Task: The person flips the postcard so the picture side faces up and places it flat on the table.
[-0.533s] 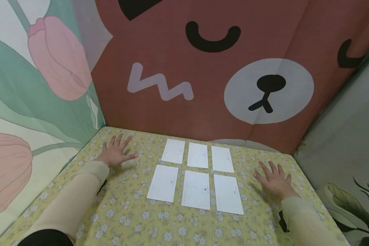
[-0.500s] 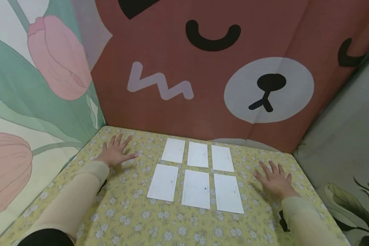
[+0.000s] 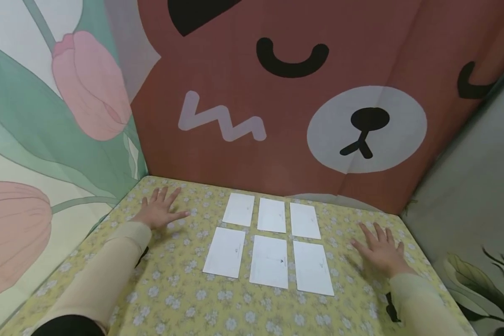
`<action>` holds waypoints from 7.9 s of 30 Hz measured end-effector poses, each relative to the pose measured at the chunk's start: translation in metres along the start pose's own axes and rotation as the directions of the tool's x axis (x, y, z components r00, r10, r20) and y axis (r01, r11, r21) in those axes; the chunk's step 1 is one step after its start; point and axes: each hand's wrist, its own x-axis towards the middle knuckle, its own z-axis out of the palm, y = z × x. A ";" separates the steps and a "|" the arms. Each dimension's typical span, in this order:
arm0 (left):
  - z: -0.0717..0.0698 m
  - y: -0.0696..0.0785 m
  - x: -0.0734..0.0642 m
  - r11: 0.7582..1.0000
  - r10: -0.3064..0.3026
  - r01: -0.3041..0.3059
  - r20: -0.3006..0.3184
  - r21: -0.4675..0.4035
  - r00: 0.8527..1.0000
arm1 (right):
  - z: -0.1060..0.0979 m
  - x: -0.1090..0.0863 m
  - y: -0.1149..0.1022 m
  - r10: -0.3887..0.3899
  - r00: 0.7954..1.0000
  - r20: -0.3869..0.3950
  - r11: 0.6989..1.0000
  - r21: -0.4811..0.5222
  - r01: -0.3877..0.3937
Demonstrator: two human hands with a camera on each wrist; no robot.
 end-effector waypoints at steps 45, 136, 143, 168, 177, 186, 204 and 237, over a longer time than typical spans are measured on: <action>0.010 0.007 0.020 0.998 -0.050 0.053 0.077 -0.046 0.996 | 0.002 0.014 -0.015 -0.005 0.998 0.058 0.999 0.040 0.003; 0.080 0.263 0.128 0.423 0.066 0.191 0.240 -0.886 0.968 | 0.022 0.047 -0.083 0.123 0.977 0.174 0.732 0.649 -0.208; 0.078 0.278 0.136 0.326 0.035 0.238 0.263 -0.915 0.964 | 0.020 0.052 -0.089 0.145 0.975 0.165 0.732 0.645 -0.219; 0.118 0.321 0.156 0.678 -0.055 0.219 0.248 -0.702 0.967 | 0.031 0.059 -0.102 0.291 0.940 0.180 0.787 0.514 -0.342; 0.126 0.324 0.167 0.687 -0.066 0.222 0.244 -0.692 0.967 | 0.030 0.069 -0.099 0.328 0.925 0.190 0.765 0.521 -0.378; 0.126 0.325 0.174 0.764 -0.073 0.217 0.253 -0.608 0.965 | 0.033 0.079 -0.106 0.333 0.933 0.132 0.869 0.340 -0.359; 0.143 0.325 0.197 0.492 -0.111 0.319 0.305 -0.810 0.946 | 0.030 0.085 -0.124 0.421 0.902 0.099 0.872 0.228 -0.432; 0.121 0.307 0.185 0.447 -0.116 0.246 0.217 -0.860 0.969 | 0.047 0.070 -0.112 0.420 0.905 0.070 0.632 0.693 -0.347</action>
